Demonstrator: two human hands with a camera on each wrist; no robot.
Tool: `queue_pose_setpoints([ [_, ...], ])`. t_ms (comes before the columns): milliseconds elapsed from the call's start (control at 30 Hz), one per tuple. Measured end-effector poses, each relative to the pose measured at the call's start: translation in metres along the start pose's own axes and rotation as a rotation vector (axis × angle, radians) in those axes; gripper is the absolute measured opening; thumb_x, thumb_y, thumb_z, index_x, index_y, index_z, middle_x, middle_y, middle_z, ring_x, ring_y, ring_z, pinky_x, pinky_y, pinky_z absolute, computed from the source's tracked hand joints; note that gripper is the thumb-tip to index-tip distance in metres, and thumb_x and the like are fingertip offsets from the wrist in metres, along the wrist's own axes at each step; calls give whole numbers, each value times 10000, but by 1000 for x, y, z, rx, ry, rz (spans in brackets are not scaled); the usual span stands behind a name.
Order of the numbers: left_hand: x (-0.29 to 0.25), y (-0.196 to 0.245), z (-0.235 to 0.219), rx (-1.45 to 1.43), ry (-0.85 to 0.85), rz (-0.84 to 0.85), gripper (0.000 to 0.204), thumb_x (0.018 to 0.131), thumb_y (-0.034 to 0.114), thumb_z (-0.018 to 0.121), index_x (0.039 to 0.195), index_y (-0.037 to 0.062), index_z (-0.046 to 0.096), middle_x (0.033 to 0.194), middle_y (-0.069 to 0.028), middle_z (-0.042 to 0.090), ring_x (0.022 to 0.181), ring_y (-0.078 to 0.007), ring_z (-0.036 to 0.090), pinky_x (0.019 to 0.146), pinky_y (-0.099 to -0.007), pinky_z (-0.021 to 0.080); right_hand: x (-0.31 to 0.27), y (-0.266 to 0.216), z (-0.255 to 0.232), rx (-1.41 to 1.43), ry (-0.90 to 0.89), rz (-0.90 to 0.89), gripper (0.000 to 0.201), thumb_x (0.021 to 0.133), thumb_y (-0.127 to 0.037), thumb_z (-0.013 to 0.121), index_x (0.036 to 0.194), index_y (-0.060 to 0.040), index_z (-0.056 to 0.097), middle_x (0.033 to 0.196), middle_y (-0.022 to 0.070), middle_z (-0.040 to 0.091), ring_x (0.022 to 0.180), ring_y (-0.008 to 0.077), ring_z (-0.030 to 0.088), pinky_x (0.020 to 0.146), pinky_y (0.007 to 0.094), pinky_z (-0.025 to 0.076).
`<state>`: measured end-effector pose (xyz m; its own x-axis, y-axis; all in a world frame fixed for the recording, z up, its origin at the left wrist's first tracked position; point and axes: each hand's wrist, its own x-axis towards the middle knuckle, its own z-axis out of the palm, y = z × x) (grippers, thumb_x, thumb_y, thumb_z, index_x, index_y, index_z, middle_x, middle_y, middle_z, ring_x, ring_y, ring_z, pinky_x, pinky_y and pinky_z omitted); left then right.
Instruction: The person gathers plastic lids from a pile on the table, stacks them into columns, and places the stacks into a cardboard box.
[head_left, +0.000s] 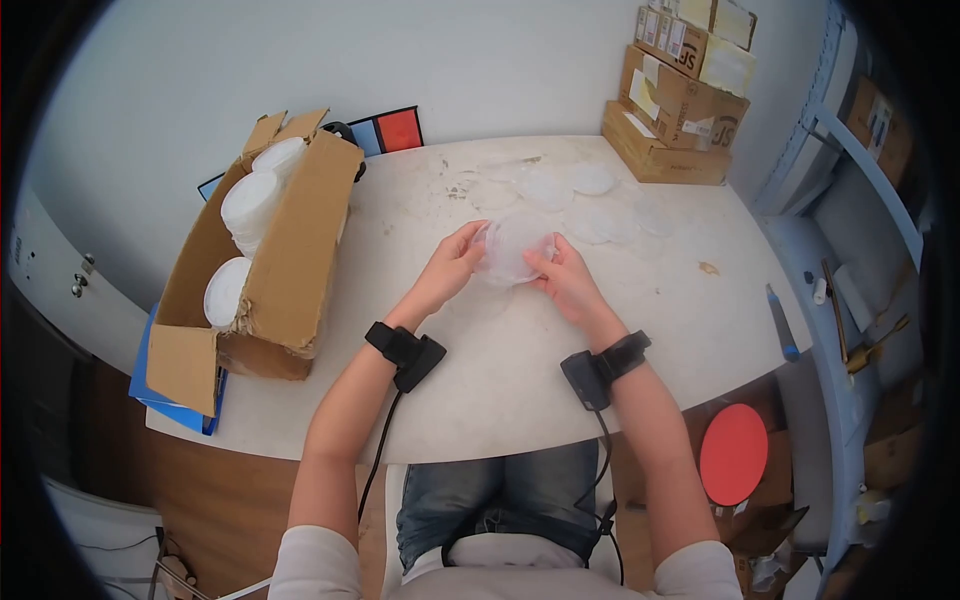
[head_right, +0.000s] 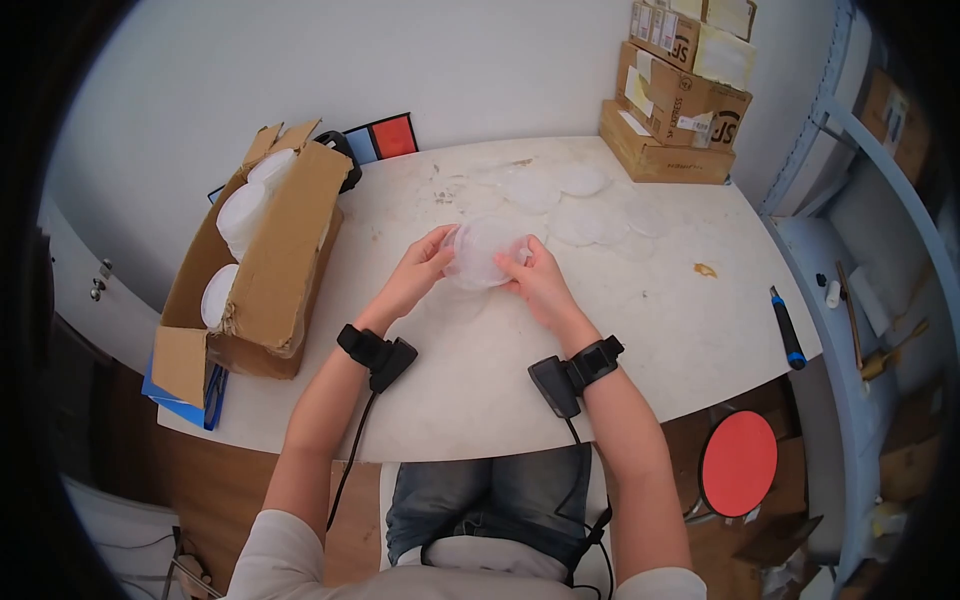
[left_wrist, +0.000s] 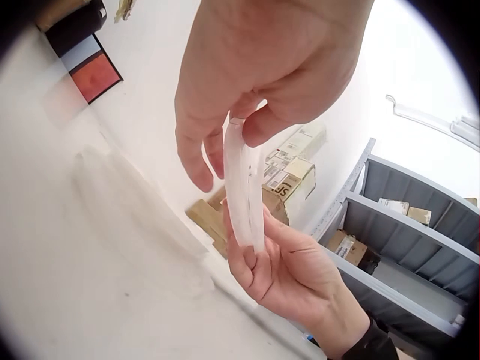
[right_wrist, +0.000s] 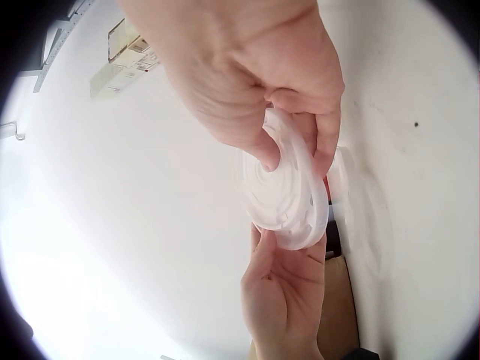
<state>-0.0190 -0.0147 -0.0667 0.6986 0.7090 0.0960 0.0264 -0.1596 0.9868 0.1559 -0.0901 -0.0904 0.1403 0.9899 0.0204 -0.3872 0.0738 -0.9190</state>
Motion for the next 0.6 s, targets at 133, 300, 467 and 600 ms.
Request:
queue_pose_setpoints([
  [133, 1, -13, -4, 745, 339, 135, 543, 827, 277, 550, 1271, 13, 381, 1204, -162, 466, 1086, -306, 415, 889, -367, 368, -4, -12, -2, -26, 218, -56, 458, 809, -63, 595, 1210, 15, 387, 1066, 109, 558, 1000, 169, 533, 858, 303, 436],
  [300, -1, -20, -5, 942, 169, -213, 791, 661, 365, 696, 1267, -11, 354, 1237, -200, 409, 1122, -339, 348, 879, -423, 356, 6, -4, -18, 38, 134, -82, 369, 829, -21, 546, 1168, 57, 423, 1143, 126, 520, 1047, 186, 513, 921, 296, 405],
  [467, 2, -22, -12, 916, 177, -140, 657, 656, 272, 706, 1186, -3, 432, 1197, -199, 447, 1082, -303, 420, 843, -396, 381, 6, -7, -17, 138, 135, -56, 341, 846, -53, 528, 1145, 85, 440, 1149, 116, 523, 1076, 192, 495, 939, 293, 391],
  [600, 9, -18, -17, 403, 307, -20, 260, 735, 97, 617, 967, 7, 540, 1106, -190, 519, 959, -247, 538, 753, -337, 445, 4, -9, -14, 245, -9, 12, 382, 868, -107, 502, 1197, 53, 394, 1197, 125, 484, 1107, 228, 474, 949, 358, 385],
])
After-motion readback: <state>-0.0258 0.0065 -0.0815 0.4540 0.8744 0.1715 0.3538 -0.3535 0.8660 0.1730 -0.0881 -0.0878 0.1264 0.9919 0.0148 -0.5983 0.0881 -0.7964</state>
